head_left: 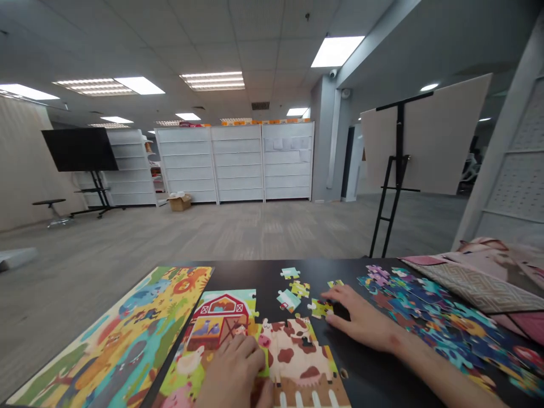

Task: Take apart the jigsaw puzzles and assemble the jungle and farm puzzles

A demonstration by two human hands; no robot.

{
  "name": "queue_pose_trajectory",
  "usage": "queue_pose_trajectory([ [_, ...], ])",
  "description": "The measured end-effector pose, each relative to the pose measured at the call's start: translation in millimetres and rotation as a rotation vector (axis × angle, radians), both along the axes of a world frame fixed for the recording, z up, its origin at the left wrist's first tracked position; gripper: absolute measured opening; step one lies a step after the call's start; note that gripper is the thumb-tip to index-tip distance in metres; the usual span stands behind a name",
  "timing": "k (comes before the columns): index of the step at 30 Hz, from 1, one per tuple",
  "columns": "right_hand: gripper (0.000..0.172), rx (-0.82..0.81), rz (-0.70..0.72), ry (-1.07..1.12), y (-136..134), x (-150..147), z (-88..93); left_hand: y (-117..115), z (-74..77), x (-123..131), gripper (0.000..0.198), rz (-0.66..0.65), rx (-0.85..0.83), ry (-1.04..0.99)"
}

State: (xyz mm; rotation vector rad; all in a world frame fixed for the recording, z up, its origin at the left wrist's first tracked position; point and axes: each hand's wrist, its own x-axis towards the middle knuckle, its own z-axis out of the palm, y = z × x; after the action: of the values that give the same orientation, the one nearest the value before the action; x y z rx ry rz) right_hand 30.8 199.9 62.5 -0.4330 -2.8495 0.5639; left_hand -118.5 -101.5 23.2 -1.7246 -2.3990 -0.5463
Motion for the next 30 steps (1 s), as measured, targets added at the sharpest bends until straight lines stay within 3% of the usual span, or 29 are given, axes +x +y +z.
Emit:
queue_pose_trajectory([
  [2,0.054,-0.015,0.0,-0.041,-1,3,-3.5,2,-1.3,2,0.011,0.033,0.005,-0.018],
  [5,0.044,-0.012,0.023,-0.012,-12,1,-0.9,3,-6.7,2,0.024,0.027,0.017,0.026],
  [9,0.044,-0.017,0.17,0.083,-36,-4,5.5,0,-13.9,-4,0.039,-0.067,-0.006,0.125],
  [13,0.038,-0.044,0.305,0.067,-52,-10,4.3,0,-15.9,-8,0.04,-0.082,-0.011,0.152],
  [20,0.022,-0.159,0.218,0.115,-34,-9,4.6,-1,-16.3,-7,0.039,-0.079,-0.002,0.166],
  [24,0.025,-0.294,0.187,0.116,-33,-10,3.3,0,-17.0,-7,0.04,-0.08,-0.002,0.157],
  [30,0.028,-0.295,0.2,0.128,-35,-14,-1.7,1,-19.8,-9,0.043,-0.085,0.013,0.185],
])
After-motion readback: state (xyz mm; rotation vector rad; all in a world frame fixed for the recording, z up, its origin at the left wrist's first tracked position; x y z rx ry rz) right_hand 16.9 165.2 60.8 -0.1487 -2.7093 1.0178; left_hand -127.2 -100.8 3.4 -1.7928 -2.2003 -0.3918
